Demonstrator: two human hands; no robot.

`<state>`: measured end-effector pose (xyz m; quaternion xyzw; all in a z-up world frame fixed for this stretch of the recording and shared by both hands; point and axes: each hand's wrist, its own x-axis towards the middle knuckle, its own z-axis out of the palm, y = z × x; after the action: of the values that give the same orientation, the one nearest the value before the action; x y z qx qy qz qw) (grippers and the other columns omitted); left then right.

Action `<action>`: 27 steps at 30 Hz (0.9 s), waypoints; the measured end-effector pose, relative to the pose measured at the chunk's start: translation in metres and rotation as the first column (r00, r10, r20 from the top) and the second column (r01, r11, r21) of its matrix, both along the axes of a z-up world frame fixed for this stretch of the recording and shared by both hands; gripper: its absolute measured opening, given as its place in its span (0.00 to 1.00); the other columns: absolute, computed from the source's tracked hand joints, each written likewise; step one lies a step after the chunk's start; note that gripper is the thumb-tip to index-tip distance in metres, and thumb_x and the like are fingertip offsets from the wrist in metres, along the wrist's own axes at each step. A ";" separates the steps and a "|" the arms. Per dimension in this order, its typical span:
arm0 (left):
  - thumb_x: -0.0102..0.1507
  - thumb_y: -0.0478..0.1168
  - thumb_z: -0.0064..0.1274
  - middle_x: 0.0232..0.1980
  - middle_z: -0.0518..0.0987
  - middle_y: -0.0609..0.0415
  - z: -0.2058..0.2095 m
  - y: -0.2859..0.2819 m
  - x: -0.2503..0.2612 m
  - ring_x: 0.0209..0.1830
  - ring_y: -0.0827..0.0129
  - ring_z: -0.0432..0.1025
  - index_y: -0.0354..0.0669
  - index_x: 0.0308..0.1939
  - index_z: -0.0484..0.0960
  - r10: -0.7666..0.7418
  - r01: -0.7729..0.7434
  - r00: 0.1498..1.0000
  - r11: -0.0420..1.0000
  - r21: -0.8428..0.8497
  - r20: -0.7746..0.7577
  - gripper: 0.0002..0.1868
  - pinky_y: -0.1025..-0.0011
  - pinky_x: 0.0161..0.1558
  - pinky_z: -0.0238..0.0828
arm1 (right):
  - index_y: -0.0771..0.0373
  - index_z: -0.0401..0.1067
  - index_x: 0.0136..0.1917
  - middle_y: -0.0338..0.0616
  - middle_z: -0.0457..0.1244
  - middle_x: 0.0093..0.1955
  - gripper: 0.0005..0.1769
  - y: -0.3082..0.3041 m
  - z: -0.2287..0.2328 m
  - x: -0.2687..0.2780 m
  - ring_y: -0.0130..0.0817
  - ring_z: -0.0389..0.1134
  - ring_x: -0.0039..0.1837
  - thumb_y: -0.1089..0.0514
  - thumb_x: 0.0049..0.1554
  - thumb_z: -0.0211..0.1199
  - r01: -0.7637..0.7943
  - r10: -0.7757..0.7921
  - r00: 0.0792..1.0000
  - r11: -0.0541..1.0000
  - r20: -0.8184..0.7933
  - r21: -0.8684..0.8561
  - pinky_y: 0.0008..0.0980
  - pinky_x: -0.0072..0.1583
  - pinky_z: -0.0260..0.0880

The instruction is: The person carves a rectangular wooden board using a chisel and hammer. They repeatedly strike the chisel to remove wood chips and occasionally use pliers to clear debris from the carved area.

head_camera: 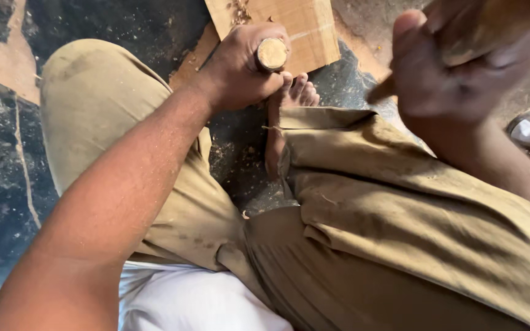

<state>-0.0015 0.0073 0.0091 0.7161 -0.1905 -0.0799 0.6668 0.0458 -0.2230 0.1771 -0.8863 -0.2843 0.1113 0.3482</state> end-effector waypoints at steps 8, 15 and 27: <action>0.58 0.34 0.63 0.35 0.78 0.53 -0.001 0.000 -0.002 0.36 0.68 0.76 0.40 0.37 0.75 0.025 -0.020 0.994 0.999 0.045 -0.104 0.10 0.66 0.40 0.76 | 0.66 0.73 0.49 0.50 0.66 0.40 0.08 0.014 0.014 0.010 0.42 0.69 0.40 0.62 0.61 0.69 -0.103 0.224 0.934 0.914 0.277 -0.392 0.39 0.43 0.69; 0.57 0.35 0.63 0.34 0.78 0.56 0.001 0.004 -0.005 0.37 0.67 0.76 0.43 0.40 0.75 0.028 -0.028 0.969 1.000 0.000 -0.244 0.12 0.65 0.41 0.76 | 0.65 0.71 0.44 0.43 0.63 0.34 0.04 0.014 0.003 0.012 0.32 0.62 0.31 0.65 0.58 0.65 -0.134 0.292 0.936 0.812 0.197 -0.568 0.33 0.30 0.60; 0.57 0.34 0.60 0.37 0.78 0.56 -0.005 0.007 -0.004 0.39 0.69 0.76 0.40 0.42 0.74 0.048 -0.054 0.975 0.998 -0.021 -0.217 0.13 0.68 0.44 0.76 | 0.69 0.69 0.48 0.47 0.65 0.38 0.07 0.005 0.004 -0.005 0.32 0.68 0.39 0.68 0.61 0.67 -0.087 0.151 0.979 0.918 0.139 -0.388 0.34 0.42 0.69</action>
<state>-0.0050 0.0141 0.0046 0.6988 -0.0994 -0.1377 0.6948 0.0411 -0.2184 0.1810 -0.9240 -0.3389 0.1111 0.1379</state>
